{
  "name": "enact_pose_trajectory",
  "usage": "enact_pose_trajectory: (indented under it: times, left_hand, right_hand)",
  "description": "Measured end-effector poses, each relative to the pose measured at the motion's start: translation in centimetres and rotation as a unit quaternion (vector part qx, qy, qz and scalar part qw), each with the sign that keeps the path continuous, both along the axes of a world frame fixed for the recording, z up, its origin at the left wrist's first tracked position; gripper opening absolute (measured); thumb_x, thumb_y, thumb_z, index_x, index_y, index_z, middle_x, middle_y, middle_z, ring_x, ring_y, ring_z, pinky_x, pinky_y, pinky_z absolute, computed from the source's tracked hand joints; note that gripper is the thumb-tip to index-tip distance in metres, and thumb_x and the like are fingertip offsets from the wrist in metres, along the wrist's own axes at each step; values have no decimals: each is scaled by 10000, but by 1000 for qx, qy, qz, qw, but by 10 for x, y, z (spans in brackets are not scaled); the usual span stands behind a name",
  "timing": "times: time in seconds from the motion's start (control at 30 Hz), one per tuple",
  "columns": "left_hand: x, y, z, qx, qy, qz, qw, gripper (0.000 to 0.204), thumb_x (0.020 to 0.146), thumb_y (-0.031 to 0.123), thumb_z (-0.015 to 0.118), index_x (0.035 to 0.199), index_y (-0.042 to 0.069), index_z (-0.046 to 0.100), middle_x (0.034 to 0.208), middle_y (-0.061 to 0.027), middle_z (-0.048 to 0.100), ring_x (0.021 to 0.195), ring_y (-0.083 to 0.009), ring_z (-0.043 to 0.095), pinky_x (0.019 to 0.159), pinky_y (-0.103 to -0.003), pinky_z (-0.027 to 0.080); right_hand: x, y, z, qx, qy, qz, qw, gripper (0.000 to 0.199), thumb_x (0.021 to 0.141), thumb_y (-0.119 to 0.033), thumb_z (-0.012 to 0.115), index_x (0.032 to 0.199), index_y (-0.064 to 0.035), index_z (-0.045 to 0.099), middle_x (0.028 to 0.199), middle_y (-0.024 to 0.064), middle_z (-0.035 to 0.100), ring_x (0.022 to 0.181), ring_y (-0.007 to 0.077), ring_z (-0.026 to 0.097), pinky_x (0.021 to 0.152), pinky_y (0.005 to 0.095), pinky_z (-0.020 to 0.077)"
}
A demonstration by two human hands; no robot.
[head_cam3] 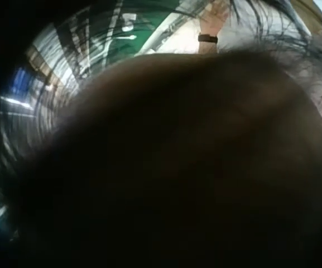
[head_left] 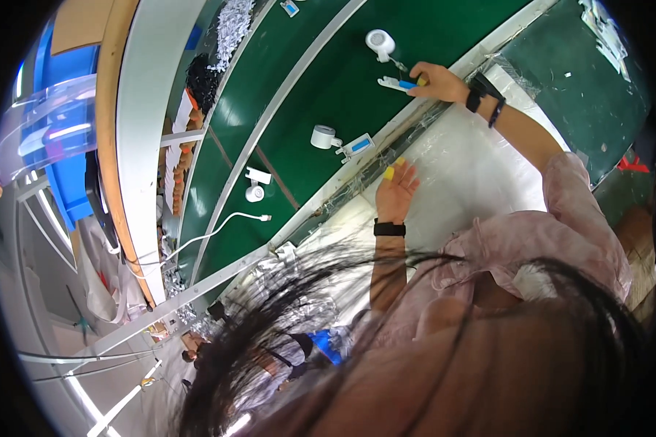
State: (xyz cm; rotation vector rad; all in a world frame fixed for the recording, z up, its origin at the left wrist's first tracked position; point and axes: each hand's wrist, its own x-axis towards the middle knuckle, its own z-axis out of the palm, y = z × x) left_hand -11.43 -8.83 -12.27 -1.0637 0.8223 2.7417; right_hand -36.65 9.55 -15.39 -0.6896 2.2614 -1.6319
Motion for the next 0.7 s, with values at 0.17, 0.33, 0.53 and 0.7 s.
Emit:
enact_pose_trajectory:
  times: [0.17,0.33,0.53,0.7]
  left_hand:
    - [-3,51,48,-597,86,-212,769,428,850,6,566,1268,75,506,1246,-106,520,1067,-268,543,873,-395,454]
    - [1,71,109,-870,148,-239,406,552,727,-47,594,1255,98,523,1250,-138,470,1061,-337,505,876,-441,437]
    - [10,83,126,-894,192,-253,314,509,735,-12,591,1227,111,542,1241,-159,469,1057,-355,496,892,-456,428]
    - [15,93,141,-895,248,-245,276,441,757,13,563,1186,111,566,1207,-155,486,1048,-333,498,900,-470,420]
  right_hand:
    - [78,40,16,-70,-128,51,988,323,799,-235,737,1003,-38,582,735,-28,450,668,71,419,592,238,379]
    - [159,76,48,-29,-182,20,983,269,803,-171,711,999,-37,584,742,-32,454,667,60,426,597,222,392]
    - [227,107,36,44,-101,64,992,268,776,-223,695,959,-56,593,742,66,561,667,182,542,613,312,438]
    - [246,121,32,228,99,260,933,280,779,-234,682,977,-55,598,800,103,591,718,243,572,669,355,464]
